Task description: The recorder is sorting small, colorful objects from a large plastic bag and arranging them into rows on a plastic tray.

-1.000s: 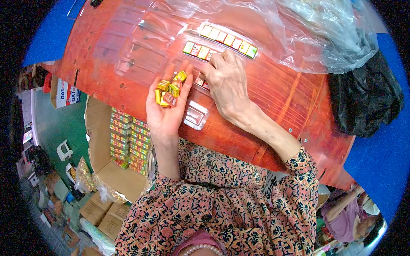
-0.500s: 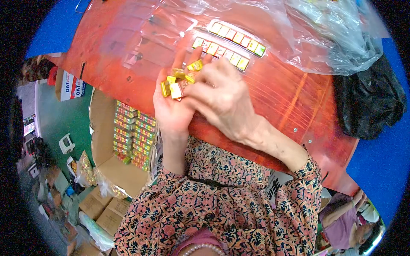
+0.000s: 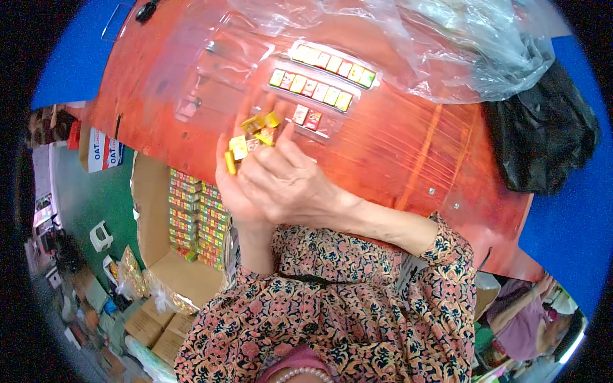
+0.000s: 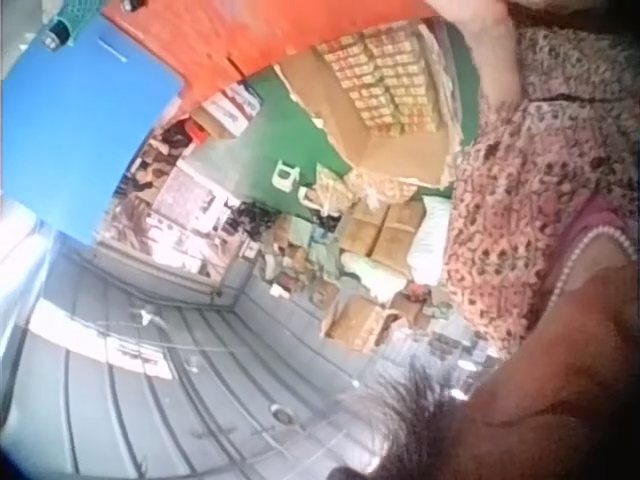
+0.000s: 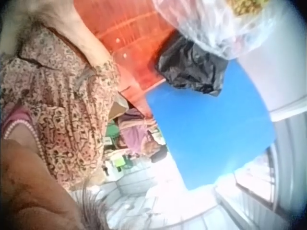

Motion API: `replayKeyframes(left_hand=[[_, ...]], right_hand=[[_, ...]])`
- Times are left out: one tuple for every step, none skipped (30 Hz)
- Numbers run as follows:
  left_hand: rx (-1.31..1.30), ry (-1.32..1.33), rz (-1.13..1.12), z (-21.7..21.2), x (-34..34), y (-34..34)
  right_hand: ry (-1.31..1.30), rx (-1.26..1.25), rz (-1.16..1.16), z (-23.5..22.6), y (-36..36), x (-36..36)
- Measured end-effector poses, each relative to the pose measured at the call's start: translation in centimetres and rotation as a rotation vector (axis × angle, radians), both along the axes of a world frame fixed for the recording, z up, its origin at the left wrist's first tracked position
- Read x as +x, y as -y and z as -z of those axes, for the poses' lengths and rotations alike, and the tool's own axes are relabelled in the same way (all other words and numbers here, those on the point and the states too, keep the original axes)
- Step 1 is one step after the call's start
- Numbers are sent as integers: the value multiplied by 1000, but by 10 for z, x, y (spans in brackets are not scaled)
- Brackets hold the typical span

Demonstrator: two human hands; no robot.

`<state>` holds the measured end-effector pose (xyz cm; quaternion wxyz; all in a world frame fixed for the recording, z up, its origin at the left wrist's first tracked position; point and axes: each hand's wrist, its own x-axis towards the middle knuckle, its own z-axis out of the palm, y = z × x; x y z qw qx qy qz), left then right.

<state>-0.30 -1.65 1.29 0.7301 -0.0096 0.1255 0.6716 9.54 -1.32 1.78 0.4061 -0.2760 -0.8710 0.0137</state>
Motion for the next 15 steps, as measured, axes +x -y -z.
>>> replayKeyframes(left_hand=[[0,2,9,3,-3,3],[0,15,-13,4,-7,6],[-1,28,-36,5,-9,7],[-31,-5,-40,4,-10,8],[-31,-7,-39,4,-11,9],[-23,14,-58,5,-13,10],[-15,35,-78,5,-13,11],[-20,48,-84,4,-13,11],[-20,48,-84,5,-13,11],[-5,77,-73,5,-13,11],[10,104,-65,5,-14,11],[9,103,-69,5,-15,11],[-3,130,-76,6,-16,11],[-17,158,-83,7,-16,10],[-20,159,-89,7,-15,10]], right_hand=[[2,0,9,0,1,-2],[26,-44,1,0,3,-5],[49,-88,-9,0,4,-8],[31,-108,-9,1,3,-10],[29,-108,-8,0,2,-10],[44,-172,-28,-2,0,-9],[59,-236,-49,-3,-1,-9],[59,-236,-48,-2,-2,-9],[63,-206,-36,-1,-2,-10],[68,-175,-24,0,-3,-10],[67,-176,-28,0,-4,-9],[32,-204,-59,0,-7,-6],[-4,-232,-90,-1,-10,-3],[-3,-235,-95,-2,-14,1],[-5,-291,-97,-3,-18,4]])
